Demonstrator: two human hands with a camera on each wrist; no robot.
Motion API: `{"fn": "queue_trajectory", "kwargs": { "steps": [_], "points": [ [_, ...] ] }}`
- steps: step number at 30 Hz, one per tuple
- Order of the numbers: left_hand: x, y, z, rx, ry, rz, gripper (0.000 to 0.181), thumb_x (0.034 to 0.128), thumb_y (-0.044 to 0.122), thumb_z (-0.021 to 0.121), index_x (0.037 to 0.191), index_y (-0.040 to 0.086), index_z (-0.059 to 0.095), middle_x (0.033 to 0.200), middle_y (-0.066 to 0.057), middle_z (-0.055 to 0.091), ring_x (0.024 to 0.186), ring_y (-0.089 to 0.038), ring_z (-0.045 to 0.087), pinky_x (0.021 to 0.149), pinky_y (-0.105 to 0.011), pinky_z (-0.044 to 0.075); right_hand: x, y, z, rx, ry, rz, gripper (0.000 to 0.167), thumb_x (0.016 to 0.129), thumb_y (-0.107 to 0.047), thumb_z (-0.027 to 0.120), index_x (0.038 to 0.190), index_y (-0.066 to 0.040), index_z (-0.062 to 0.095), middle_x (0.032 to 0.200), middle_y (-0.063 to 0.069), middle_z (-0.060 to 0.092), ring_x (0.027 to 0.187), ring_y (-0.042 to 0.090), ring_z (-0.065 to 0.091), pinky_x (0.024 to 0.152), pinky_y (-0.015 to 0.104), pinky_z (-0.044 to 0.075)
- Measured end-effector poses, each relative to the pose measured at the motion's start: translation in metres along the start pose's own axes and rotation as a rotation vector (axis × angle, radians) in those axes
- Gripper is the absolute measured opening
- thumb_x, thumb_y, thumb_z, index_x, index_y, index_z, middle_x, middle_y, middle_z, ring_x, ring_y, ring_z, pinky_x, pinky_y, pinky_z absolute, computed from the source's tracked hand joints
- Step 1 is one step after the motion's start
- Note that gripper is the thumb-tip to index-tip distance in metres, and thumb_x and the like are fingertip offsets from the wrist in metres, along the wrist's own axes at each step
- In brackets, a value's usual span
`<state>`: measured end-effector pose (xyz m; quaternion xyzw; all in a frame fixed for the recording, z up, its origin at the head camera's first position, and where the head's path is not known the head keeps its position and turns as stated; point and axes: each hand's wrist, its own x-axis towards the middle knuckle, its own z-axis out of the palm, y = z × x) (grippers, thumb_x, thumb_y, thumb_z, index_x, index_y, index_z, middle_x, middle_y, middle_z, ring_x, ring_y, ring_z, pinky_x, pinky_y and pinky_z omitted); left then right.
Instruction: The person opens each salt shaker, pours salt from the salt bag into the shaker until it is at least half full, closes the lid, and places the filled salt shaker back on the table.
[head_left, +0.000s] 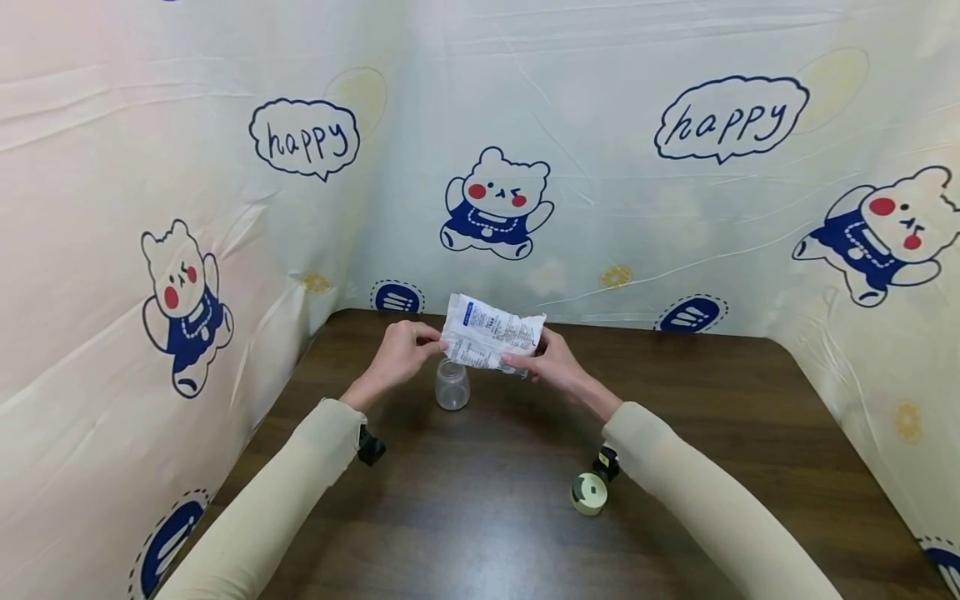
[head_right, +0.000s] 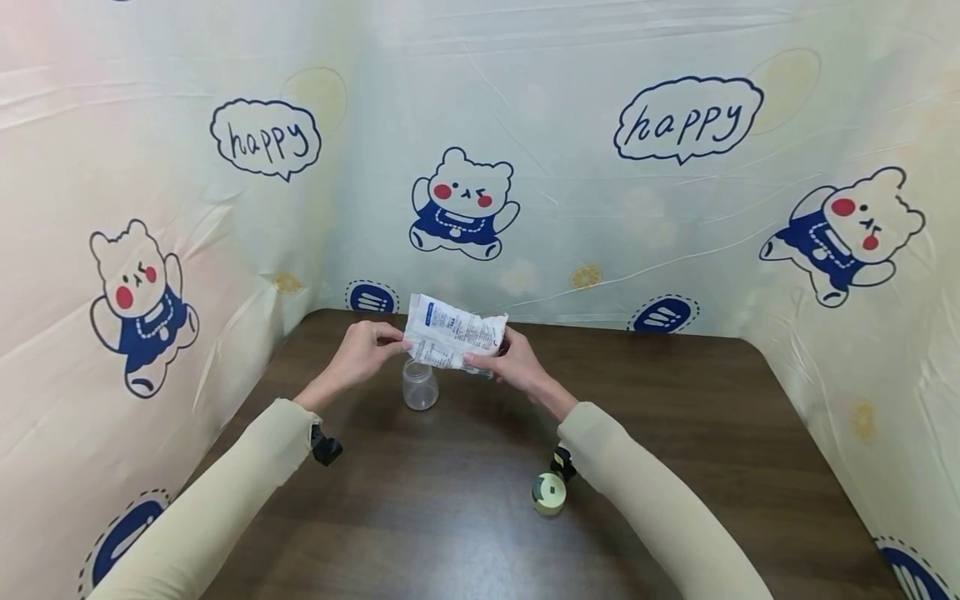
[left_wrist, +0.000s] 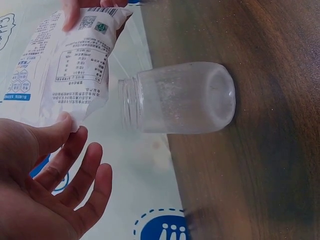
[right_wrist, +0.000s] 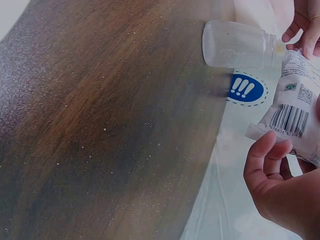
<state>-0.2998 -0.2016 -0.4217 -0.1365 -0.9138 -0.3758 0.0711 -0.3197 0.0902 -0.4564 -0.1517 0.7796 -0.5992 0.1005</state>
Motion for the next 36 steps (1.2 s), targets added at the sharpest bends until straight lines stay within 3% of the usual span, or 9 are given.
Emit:
{"fn": "queue_trajectory", "kwargs": {
  "steps": [23,36],
  "points": [
    [-0.0025,-0.0053,-0.0015,-0.005,0.002,-0.005,0.011,0.097,0.007,0.078,0.105,0.003,0.083,0.102,-0.01,0.078,0.083,-0.026,0.064,0.072,-0.035,0.053,-0.0016,-0.0067,0.0024,-0.002,-0.003,-0.015,0.05,0.093,-0.033,0.084,0.136,-0.02,0.062,0.121,0.006,0.069,0.09,0.029,0.062,0.074,0.045,0.05],
    [-0.0015,-0.0031,-0.0034,-0.009,-0.001,-0.004,0.012,0.0969,0.008,0.078,0.106,0.003,0.083,0.102,-0.009,0.078,0.083,-0.025,0.064,0.073,-0.036,0.053,-0.0013,-0.0085,0.0019,-0.007,0.005,-0.015,0.05,0.092,-0.033,0.085,0.135,-0.021,0.062,0.122,0.005,0.069,0.093,0.029,0.063,0.073,0.044,0.05]
  ]
}}
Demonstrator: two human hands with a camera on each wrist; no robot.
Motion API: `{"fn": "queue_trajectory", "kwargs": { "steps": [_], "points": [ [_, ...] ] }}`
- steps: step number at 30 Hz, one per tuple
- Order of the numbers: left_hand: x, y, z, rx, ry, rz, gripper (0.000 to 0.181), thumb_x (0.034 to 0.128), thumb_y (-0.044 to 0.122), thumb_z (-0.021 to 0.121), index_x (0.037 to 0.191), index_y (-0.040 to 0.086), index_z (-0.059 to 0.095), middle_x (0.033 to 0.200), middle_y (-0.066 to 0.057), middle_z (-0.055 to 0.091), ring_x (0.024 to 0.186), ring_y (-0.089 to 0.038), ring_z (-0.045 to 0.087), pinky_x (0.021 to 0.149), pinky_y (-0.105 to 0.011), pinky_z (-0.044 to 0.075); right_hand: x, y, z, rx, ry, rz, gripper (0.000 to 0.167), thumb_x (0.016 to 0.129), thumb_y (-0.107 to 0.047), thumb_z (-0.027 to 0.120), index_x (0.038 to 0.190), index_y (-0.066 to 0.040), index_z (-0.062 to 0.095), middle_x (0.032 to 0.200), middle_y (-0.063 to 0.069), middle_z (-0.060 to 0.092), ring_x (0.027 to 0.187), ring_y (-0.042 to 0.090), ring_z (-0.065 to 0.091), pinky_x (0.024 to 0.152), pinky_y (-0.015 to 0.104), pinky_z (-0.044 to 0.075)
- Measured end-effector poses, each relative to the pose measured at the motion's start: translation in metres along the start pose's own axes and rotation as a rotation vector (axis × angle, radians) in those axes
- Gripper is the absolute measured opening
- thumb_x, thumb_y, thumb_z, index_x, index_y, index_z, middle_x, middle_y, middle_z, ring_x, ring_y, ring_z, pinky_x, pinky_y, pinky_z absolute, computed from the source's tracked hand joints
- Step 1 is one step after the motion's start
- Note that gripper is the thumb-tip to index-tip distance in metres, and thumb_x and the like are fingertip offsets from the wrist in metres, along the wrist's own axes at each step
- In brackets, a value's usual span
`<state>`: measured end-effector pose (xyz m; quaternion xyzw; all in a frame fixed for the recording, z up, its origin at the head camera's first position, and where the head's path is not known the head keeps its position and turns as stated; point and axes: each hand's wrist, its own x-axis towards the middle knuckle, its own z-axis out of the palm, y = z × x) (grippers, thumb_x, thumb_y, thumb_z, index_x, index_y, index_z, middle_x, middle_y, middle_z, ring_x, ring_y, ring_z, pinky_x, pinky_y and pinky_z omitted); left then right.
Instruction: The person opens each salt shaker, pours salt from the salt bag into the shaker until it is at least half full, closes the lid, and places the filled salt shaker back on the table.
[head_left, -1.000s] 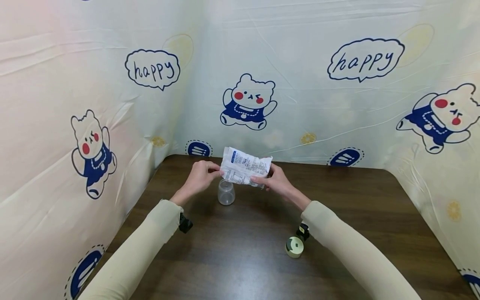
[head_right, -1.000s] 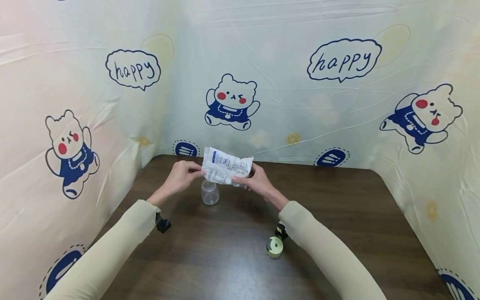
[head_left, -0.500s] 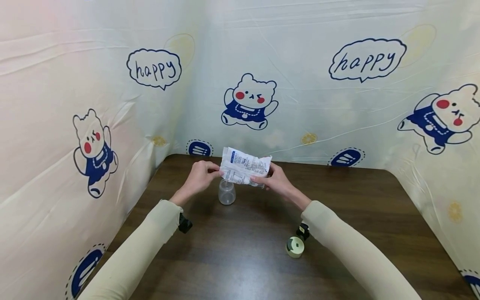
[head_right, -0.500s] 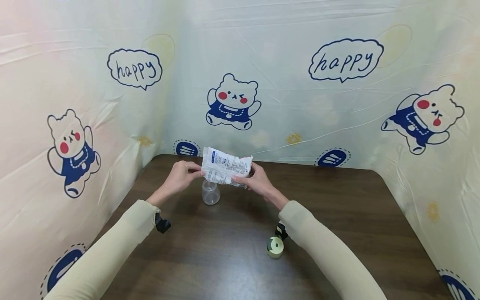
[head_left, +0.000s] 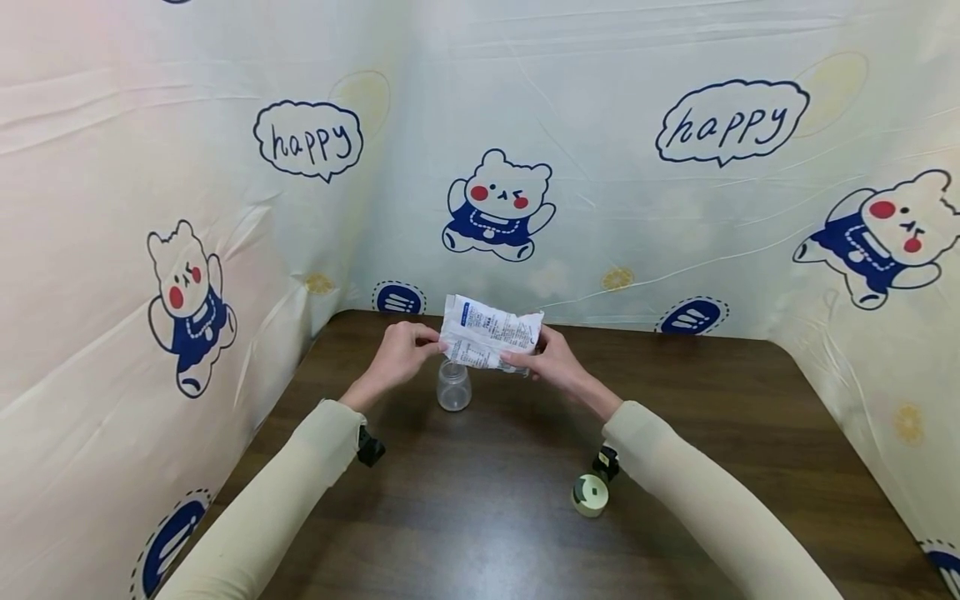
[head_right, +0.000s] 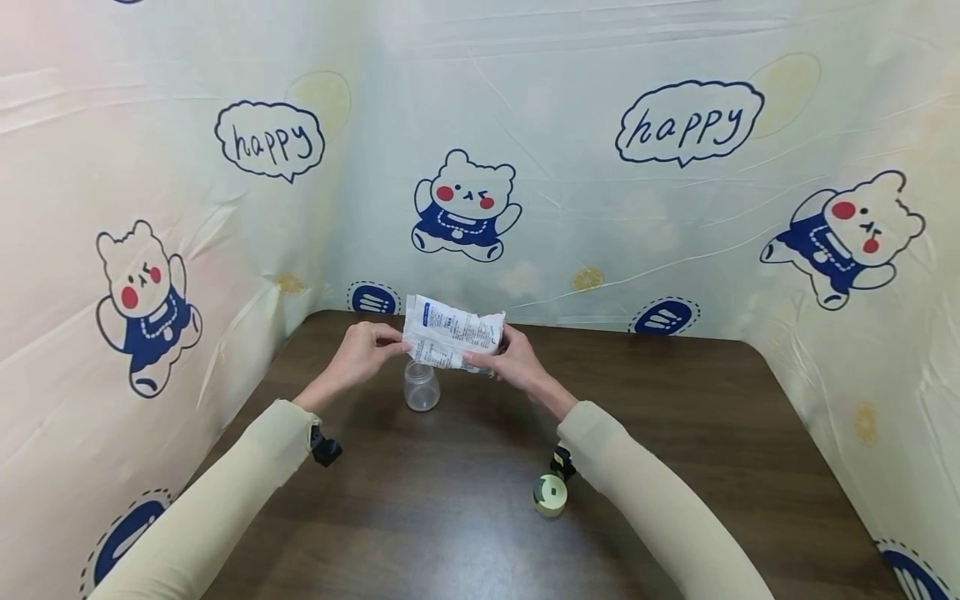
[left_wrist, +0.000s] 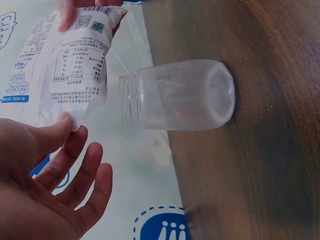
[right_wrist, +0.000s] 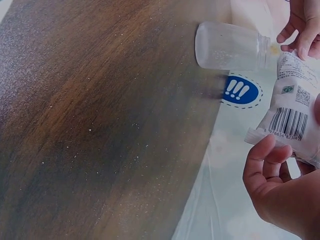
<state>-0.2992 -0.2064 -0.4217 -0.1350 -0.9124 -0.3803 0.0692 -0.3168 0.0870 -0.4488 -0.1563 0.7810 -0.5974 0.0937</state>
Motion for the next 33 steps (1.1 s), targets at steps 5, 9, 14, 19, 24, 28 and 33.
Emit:
{"fn": "queue_trajectory", "kwargs": {
  "steps": [5,9,14,19,24,28,33],
  "points": [
    [-0.0005,-0.001,0.0008,-0.001,-0.003,0.004,0.012,0.0967,0.007,0.078,0.106,0.002,0.083,0.103,-0.01,0.078,0.085,-0.027,0.064,0.074,-0.037,0.053,-0.0005,0.0007,0.0006,0.0,0.006,0.001,0.05,0.092,-0.034,0.085,0.134,-0.02,0.063,0.121,0.006,0.07,0.092,0.029,0.063,0.073,0.045,0.051],
    [-0.0012,-0.0025,0.0025,-0.002,-0.014,-0.008,0.012,0.0969,0.006,0.077,0.107,0.003,0.083,0.104,-0.01,0.078,0.086,-0.027,0.064,0.075,-0.038,0.053,-0.001,0.003,0.0017,0.005,0.005,0.007,0.049,0.092,-0.034,0.085,0.134,-0.02,0.063,0.121,0.006,0.07,0.092,0.029,0.064,0.075,0.05,0.052],
    [-0.0025,-0.0026,0.0025,-0.006,-0.011,-0.008,0.011,0.0965,0.007,0.078,0.106,0.004,0.083,0.103,-0.009,0.078,0.084,-0.026,0.064,0.074,-0.038,0.052,-0.0007,0.0036,0.0024,0.009,0.0,-0.004,0.048,0.092,-0.032,0.085,0.133,-0.019,0.063,0.12,0.006,0.07,0.091,0.029,0.064,0.073,0.049,0.052],
    [-0.0014,-0.003,0.0014,-0.004,-0.008,-0.003,0.012,0.0962,0.007,0.078,0.106,0.004,0.083,0.102,-0.009,0.078,0.084,-0.026,0.064,0.074,-0.037,0.053,0.0009,0.0013,0.0019,0.006,-0.004,-0.022,0.048,0.092,-0.032,0.085,0.134,-0.019,0.063,0.12,0.006,0.07,0.091,0.03,0.065,0.07,0.046,0.052],
    [0.0001,-0.0018,-0.0003,0.003,-0.001,-0.002,0.013,0.0963,0.008,0.079,0.107,0.003,0.083,0.104,-0.009,0.078,0.085,-0.026,0.064,0.075,-0.037,0.052,0.0025,0.0002,0.0024,0.005,0.004,-0.016,0.049,0.092,-0.032,0.085,0.135,-0.021,0.062,0.122,0.006,0.07,0.092,0.03,0.065,0.075,0.051,0.052],
    [0.0,-0.0028,0.0001,0.005,-0.003,-0.009,0.012,0.0965,0.008,0.078,0.107,0.004,0.083,0.104,-0.009,0.078,0.085,-0.026,0.063,0.075,-0.037,0.052,0.0024,0.0007,0.0031,0.001,0.006,-0.013,0.048,0.093,-0.031,0.084,0.134,-0.02,0.063,0.121,0.006,0.07,0.091,0.029,0.065,0.072,0.047,0.052],
    [-0.0002,-0.006,0.0023,0.0,-0.01,-0.006,0.012,0.0963,0.008,0.078,0.106,0.004,0.083,0.103,-0.009,0.078,0.085,-0.026,0.063,0.075,-0.037,0.052,0.002,0.0017,0.004,-0.005,0.004,-0.016,0.048,0.092,-0.03,0.085,0.134,-0.019,0.063,0.121,0.007,0.07,0.091,0.029,0.065,0.07,0.045,0.053]
  ]
}}
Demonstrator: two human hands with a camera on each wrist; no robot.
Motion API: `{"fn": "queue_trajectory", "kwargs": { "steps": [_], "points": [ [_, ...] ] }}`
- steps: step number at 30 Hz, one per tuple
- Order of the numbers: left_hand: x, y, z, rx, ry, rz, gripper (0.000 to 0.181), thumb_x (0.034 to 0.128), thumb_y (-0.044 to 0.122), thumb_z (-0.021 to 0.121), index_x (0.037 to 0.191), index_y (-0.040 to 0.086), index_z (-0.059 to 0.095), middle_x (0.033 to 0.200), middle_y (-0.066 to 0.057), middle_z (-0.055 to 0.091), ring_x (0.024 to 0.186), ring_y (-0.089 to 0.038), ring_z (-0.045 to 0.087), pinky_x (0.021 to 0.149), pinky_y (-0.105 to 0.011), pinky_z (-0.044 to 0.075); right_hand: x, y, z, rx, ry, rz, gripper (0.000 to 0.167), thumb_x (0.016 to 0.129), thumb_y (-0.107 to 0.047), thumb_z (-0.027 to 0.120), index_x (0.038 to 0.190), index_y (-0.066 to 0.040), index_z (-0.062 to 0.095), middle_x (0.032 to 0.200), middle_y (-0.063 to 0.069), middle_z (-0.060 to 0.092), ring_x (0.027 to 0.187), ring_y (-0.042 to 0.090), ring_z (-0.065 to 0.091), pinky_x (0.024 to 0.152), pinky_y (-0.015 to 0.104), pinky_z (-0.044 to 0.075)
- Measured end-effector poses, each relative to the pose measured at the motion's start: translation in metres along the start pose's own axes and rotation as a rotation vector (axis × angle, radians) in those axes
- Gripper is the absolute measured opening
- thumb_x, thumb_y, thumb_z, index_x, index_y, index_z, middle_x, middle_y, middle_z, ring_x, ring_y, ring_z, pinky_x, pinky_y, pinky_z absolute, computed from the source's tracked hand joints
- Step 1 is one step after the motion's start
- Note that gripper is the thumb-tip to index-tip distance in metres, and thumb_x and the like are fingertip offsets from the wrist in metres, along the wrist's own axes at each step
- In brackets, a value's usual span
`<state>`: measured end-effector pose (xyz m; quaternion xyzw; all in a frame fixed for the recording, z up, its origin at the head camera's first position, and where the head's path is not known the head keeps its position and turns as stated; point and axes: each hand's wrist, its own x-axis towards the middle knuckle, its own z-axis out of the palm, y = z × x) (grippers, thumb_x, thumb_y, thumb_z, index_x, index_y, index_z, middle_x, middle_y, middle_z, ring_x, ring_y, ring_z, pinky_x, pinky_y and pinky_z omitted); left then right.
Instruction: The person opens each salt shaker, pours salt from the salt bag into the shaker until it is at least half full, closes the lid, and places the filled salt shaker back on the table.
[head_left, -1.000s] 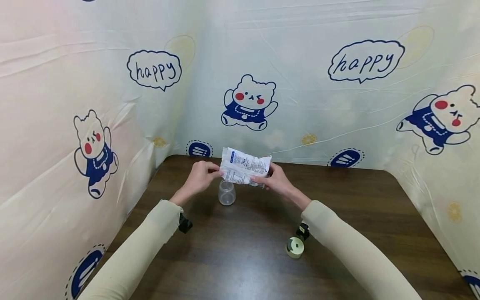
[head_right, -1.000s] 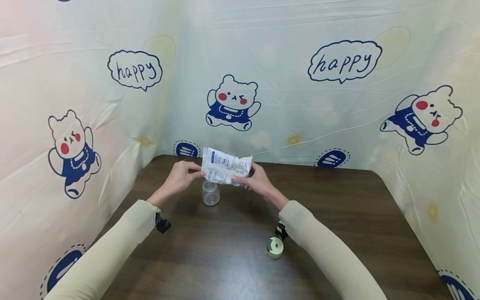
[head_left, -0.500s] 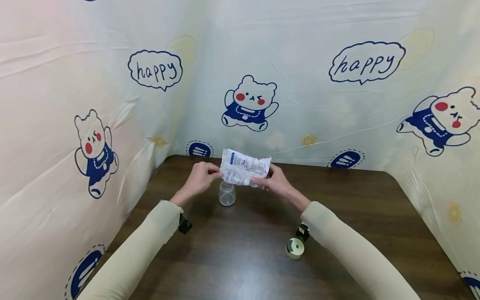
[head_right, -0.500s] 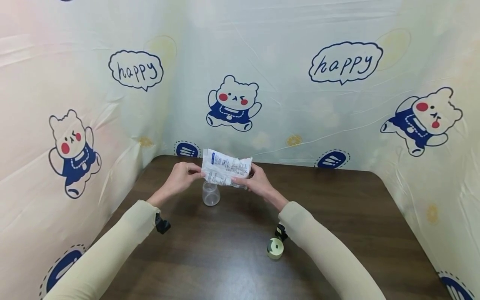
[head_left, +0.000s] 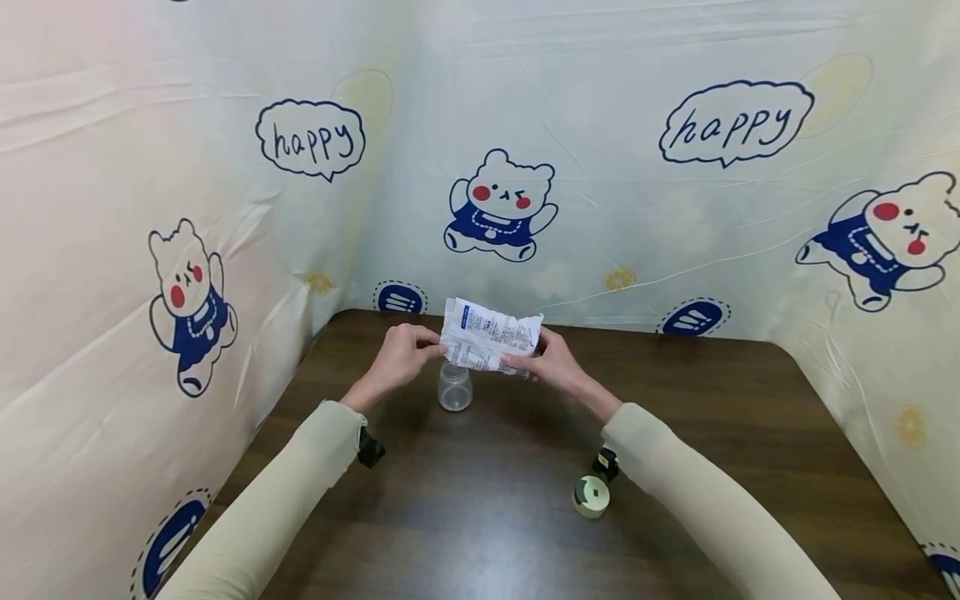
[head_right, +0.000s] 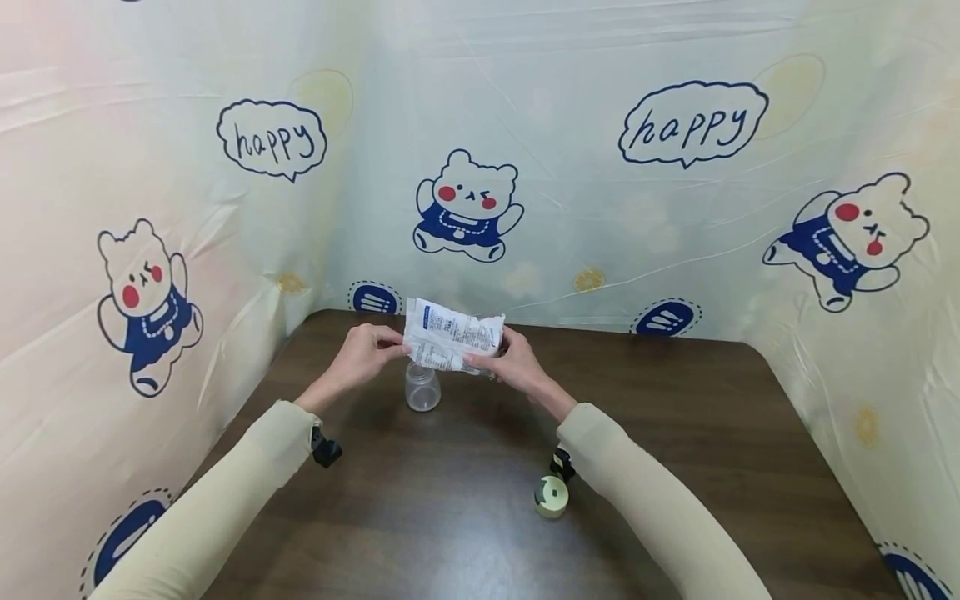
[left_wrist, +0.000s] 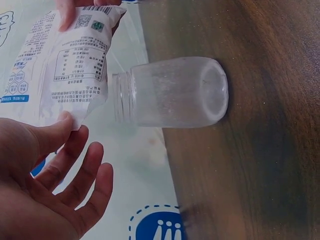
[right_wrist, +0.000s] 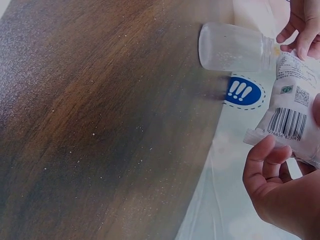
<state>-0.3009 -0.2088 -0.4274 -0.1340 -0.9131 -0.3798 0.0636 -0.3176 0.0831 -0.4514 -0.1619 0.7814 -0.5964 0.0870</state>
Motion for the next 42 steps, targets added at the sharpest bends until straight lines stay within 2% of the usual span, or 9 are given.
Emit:
{"fn": "queue_trajectory", "kwargs": {
  "steps": [7,24,30,35,42],
  "points": [
    [0.001,0.0009,-0.0007,-0.007,0.01,0.0,0.011,0.0959,0.007,0.079,0.106,0.003,0.083,0.103,-0.009,0.078,0.084,-0.026,0.064,0.075,-0.037,0.053,-0.0003,-0.0019,-0.0002,-0.002,0.01,0.02,0.05,0.092,-0.032,0.085,0.135,-0.021,0.062,0.123,0.006,0.069,0.093,0.03,0.065,0.08,0.058,0.053],
    [0.0009,0.0015,-0.001,0.002,0.008,0.02,0.011,0.0962,0.006,0.078,0.106,0.002,0.083,0.102,-0.01,0.078,0.083,-0.024,0.063,0.073,-0.037,0.052,0.0,-0.0017,-0.0001,-0.004,0.019,0.02,0.047,0.093,-0.03,0.084,0.134,-0.019,0.063,0.121,0.006,0.07,0.091,0.03,0.064,0.08,0.058,0.052],
    [0.0004,0.0007,-0.0005,0.002,-0.003,-0.002,0.012,0.0965,0.007,0.078,0.107,0.003,0.083,0.103,-0.01,0.078,0.084,-0.025,0.064,0.074,-0.037,0.053,-0.0005,0.0001,-0.0001,0.001,0.007,-0.007,0.047,0.092,-0.03,0.085,0.133,-0.019,0.064,0.121,0.006,0.07,0.091,0.03,0.065,0.071,0.045,0.053],
    [0.001,0.0021,-0.0011,0.006,0.006,0.005,0.012,0.0959,0.007,0.079,0.106,0.002,0.083,0.102,-0.01,0.078,0.082,-0.025,0.063,0.072,-0.036,0.052,-0.0007,-0.0012,0.0002,0.001,0.016,-0.011,0.046,0.093,-0.029,0.084,0.133,-0.019,0.064,0.121,0.006,0.07,0.09,0.029,0.064,0.064,0.033,0.05],
    [-0.0001,0.0018,-0.001,0.007,0.004,0.013,0.012,0.0959,0.006,0.078,0.107,0.001,0.083,0.102,-0.011,0.078,0.082,-0.025,0.063,0.072,-0.036,0.052,-0.0006,-0.001,0.0009,0.004,0.014,-0.002,0.047,0.092,-0.029,0.085,0.133,-0.019,0.064,0.12,0.007,0.07,0.089,0.029,0.065,0.064,0.033,0.05]
  ]
}}
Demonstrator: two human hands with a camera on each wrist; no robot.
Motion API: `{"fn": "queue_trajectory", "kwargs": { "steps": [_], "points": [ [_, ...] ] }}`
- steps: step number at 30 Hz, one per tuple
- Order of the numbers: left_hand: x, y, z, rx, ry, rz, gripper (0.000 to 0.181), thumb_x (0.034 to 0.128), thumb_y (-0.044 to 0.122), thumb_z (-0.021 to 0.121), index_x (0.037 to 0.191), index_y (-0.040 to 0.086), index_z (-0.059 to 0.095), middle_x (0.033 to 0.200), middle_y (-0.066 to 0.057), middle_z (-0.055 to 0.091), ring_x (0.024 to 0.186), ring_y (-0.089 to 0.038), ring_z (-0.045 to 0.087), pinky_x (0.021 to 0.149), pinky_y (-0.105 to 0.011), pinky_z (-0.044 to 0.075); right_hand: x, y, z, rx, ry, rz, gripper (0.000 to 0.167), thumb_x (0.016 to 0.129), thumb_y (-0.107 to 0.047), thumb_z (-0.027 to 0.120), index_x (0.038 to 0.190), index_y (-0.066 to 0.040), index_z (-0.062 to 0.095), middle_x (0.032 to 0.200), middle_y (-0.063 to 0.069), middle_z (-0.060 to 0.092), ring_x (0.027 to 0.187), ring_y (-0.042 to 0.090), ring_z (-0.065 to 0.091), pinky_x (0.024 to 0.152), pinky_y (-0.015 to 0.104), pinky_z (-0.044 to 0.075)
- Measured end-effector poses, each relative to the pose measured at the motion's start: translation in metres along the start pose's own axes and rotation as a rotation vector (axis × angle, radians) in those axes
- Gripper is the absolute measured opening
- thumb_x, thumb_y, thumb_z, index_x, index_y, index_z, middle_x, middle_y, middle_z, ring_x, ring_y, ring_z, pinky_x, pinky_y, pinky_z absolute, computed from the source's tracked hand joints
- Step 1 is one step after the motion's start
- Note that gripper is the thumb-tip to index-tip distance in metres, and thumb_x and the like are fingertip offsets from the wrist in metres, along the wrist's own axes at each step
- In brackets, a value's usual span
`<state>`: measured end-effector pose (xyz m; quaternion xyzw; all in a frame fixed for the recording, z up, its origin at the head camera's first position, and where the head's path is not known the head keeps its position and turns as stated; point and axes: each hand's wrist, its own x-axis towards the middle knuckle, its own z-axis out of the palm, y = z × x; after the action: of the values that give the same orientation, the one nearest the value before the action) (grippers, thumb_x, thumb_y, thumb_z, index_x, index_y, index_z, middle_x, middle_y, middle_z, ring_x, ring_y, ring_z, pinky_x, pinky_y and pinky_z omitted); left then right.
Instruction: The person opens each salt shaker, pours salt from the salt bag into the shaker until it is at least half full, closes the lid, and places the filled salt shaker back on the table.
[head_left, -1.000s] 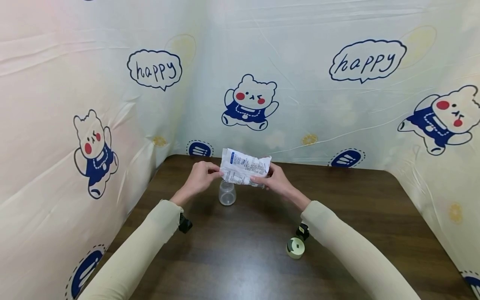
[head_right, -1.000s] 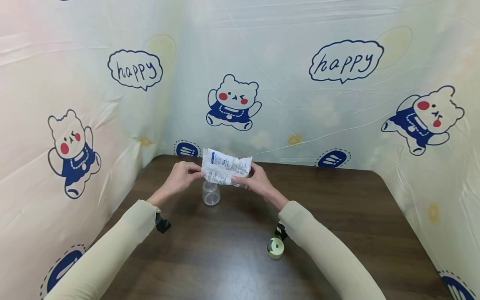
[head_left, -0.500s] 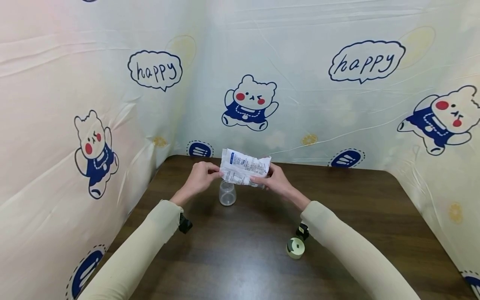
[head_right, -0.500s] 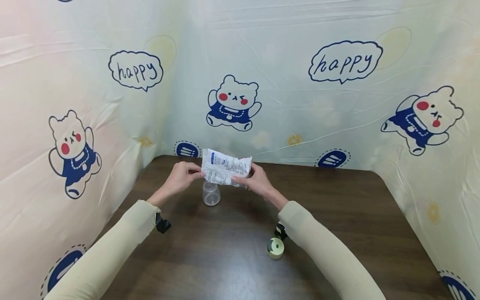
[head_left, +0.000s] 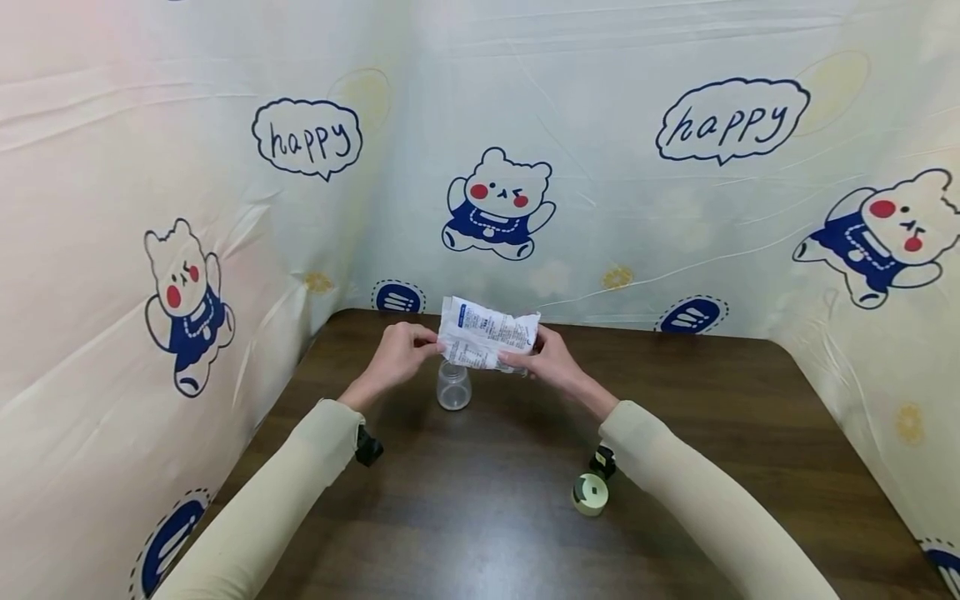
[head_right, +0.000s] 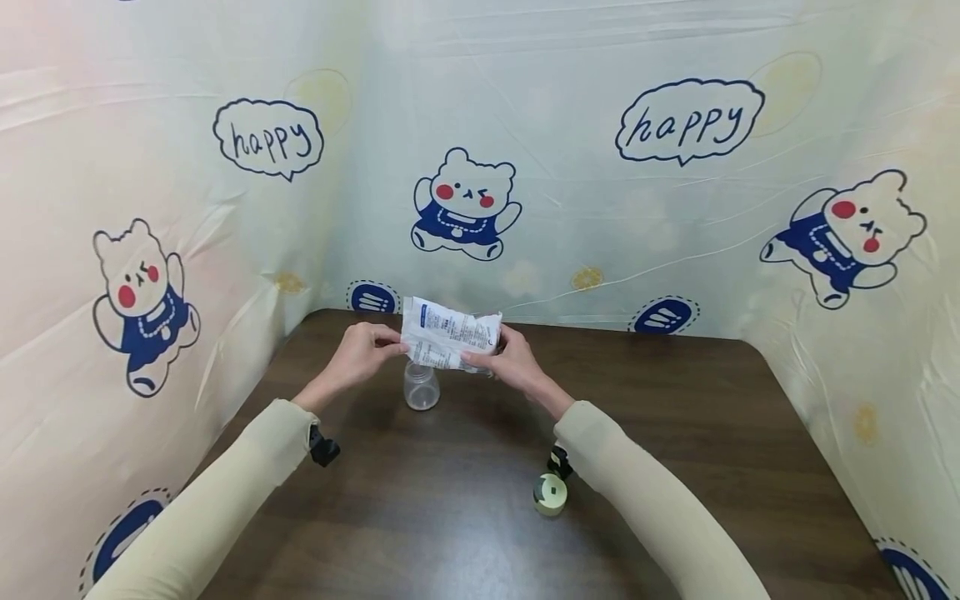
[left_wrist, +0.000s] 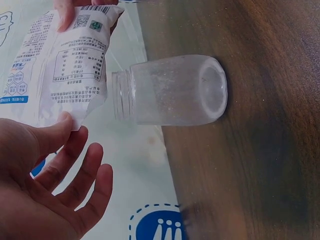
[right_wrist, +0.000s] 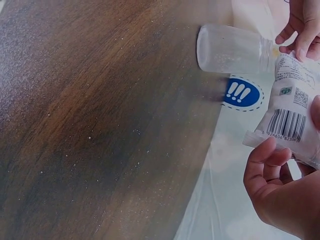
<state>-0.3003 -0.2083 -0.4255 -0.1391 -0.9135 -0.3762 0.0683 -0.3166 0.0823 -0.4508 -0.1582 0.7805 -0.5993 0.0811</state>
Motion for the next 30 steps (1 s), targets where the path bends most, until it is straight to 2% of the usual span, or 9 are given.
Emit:
{"fn": "queue_trajectory", "kwargs": {
  "steps": [8,21,30],
  "points": [
    [0.0017,0.0001,-0.0012,0.005,0.006,-0.001,0.012,0.0958,0.005,0.078,0.107,0.002,0.083,0.104,-0.011,0.078,0.087,-0.027,0.064,0.078,-0.039,0.055,0.0028,-0.001,-0.0003,0.013,0.011,-0.009,0.047,0.092,-0.029,0.085,0.132,-0.019,0.064,0.12,0.006,0.071,0.089,0.029,0.065,0.062,0.032,0.048],
    [0.0003,-0.0014,0.0,-0.006,-0.011,-0.039,0.013,0.0968,0.006,0.078,0.109,0.003,0.083,0.105,-0.01,0.078,0.089,-0.03,0.064,0.077,-0.039,0.053,0.0029,0.0012,-0.0001,0.002,0.008,0.006,0.049,0.091,-0.03,0.086,0.133,-0.017,0.063,0.12,0.007,0.07,0.09,0.029,0.065,0.064,0.032,0.049],
    [-0.0003,0.0002,-0.0002,-0.004,-0.013,-0.034,0.013,0.097,0.007,0.077,0.108,0.002,0.082,0.105,-0.011,0.078,0.088,-0.028,0.063,0.076,-0.038,0.052,0.0024,0.0012,-0.0018,0.004,0.008,0.007,0.05,0.09,-0.031,0.086,0.133,-0.018,0.064,0.12,0.007,0.07,0.091,0.03,0.065,0.065,0.034,0.05]
  ]
}}
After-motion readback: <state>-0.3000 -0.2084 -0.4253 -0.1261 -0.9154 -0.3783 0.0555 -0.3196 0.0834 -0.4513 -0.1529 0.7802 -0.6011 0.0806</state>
